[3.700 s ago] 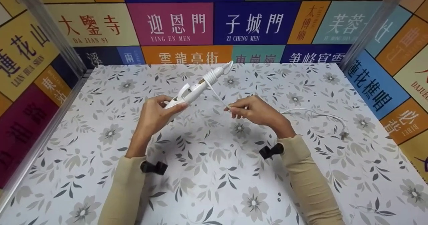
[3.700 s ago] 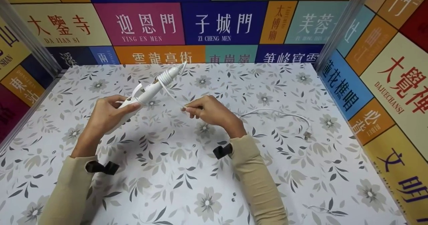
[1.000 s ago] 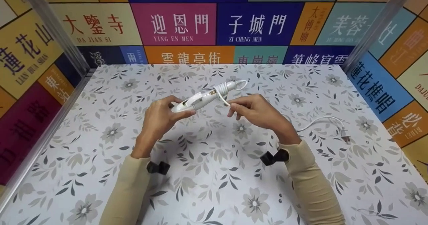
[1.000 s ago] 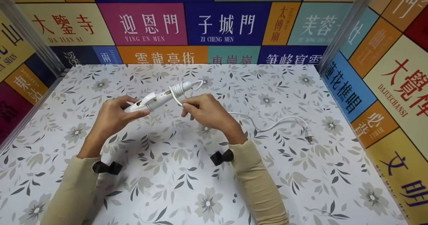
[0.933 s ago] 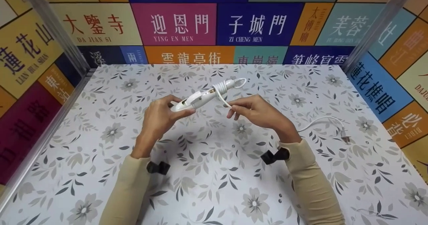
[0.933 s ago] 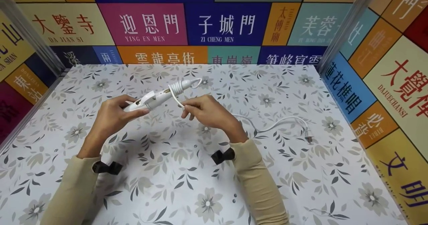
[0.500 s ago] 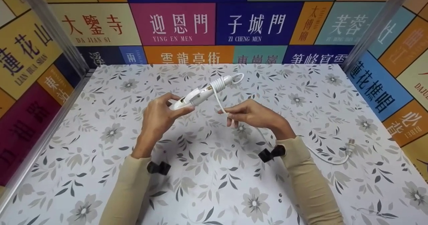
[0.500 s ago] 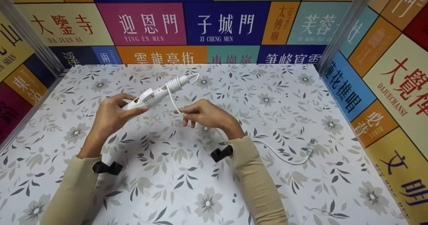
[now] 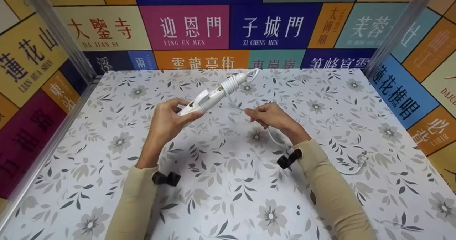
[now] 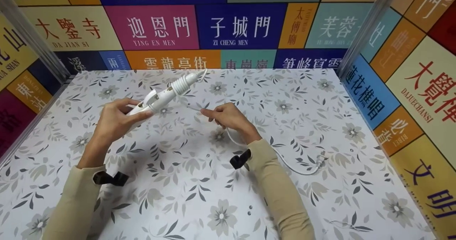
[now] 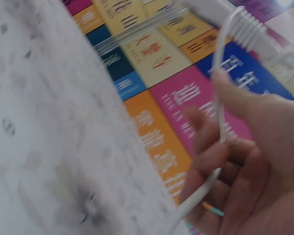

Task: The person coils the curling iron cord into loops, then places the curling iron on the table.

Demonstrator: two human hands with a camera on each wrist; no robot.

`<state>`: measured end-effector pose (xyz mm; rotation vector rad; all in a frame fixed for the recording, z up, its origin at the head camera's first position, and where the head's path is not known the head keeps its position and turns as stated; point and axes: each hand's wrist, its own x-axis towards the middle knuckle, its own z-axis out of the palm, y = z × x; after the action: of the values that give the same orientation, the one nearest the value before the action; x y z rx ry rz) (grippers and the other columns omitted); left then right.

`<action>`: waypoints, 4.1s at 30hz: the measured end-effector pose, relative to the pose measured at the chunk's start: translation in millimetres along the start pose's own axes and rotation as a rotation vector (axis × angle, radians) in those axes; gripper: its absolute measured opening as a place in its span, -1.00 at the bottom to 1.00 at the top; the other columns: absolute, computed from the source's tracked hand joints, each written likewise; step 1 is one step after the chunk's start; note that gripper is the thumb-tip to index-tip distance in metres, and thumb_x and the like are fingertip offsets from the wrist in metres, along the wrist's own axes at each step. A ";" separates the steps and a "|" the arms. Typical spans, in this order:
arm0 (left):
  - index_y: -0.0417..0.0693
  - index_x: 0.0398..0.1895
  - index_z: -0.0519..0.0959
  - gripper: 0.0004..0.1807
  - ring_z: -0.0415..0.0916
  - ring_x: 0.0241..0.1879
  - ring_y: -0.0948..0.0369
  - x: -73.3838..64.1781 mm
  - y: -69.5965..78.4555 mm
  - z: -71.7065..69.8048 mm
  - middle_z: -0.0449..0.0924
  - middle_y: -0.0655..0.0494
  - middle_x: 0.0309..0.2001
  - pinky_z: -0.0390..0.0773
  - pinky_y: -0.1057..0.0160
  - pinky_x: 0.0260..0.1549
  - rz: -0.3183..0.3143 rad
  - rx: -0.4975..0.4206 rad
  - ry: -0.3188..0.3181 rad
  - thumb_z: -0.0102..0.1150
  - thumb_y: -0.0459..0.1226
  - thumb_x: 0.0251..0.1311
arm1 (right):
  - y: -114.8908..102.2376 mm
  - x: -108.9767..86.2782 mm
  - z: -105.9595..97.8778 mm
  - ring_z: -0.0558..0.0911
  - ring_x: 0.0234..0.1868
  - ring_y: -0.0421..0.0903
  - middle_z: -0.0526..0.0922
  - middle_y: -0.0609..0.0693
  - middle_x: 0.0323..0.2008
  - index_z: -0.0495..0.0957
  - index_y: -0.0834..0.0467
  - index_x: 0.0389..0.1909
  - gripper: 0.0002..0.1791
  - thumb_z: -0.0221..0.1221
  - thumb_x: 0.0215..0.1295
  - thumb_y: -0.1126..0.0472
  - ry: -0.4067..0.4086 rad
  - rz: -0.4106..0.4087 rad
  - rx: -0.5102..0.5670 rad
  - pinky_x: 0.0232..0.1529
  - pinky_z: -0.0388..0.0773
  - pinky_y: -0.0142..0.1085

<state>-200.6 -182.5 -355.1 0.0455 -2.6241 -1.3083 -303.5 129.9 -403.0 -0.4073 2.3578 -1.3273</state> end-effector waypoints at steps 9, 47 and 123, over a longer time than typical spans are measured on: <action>0.01 -0.09 0.68 -0.44 0.55 -0.33 0.12 1.0 3.3 1.6 0.71 -0.05 -0.18 0.50 0.24 -0.43 -0.047 -0.004 -0.127 0.51 0.15 -0.05 | -8.6 24.0 -13.8 0.32 -0.59 -0.17 0.39 -0.17 -0.67 0.77 0.01 -0.28 -0.46 0.30 0.12 -0.40 0.046 -0.019 -0.076 -0.45 0.32 -0.25; -0.01 -0.30 0.64 -0.53 0.43 -0.43 0.17 -1.0 -5.1 28.8 0.61 0.04 -0.34 0.40 0.25 -0.45 0.036 0.214 -0.293 0.52 0.13 -0.06 | -110.4 -16.0 -14.5 0.64 -0.33 -0.15 0.82 -0.01 -0.19 0.82 0.00 -0.29 -0.82 0.46 0.12 0.02 0.075 -0.155 -0.373 -0.32 0.54 -0.31; 0.05 -0.30 0.76 -0.62 0.46 -0.45 0.24 2.5 -7.0 5.8 0.68 0.11 -0.43 0.45 0.29 -0.46 0.162 0.051 -0.454 0.56 0.07 -0.09 | -78.4 6.7 -33.5 0.24 -0.62 -0.21 0.67 -0.13 -0.58 0.76 0.08 -0.47 -0.71 0.47 0.08 -0.08 -0.219 -0.234 -0.460 -0.48 0.28 -0.30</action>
<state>-204.7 -182.5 -363.6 -0.5021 -2.9472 -1.3214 -321.1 112.2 -321.2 -0.9370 2.4654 -0.7634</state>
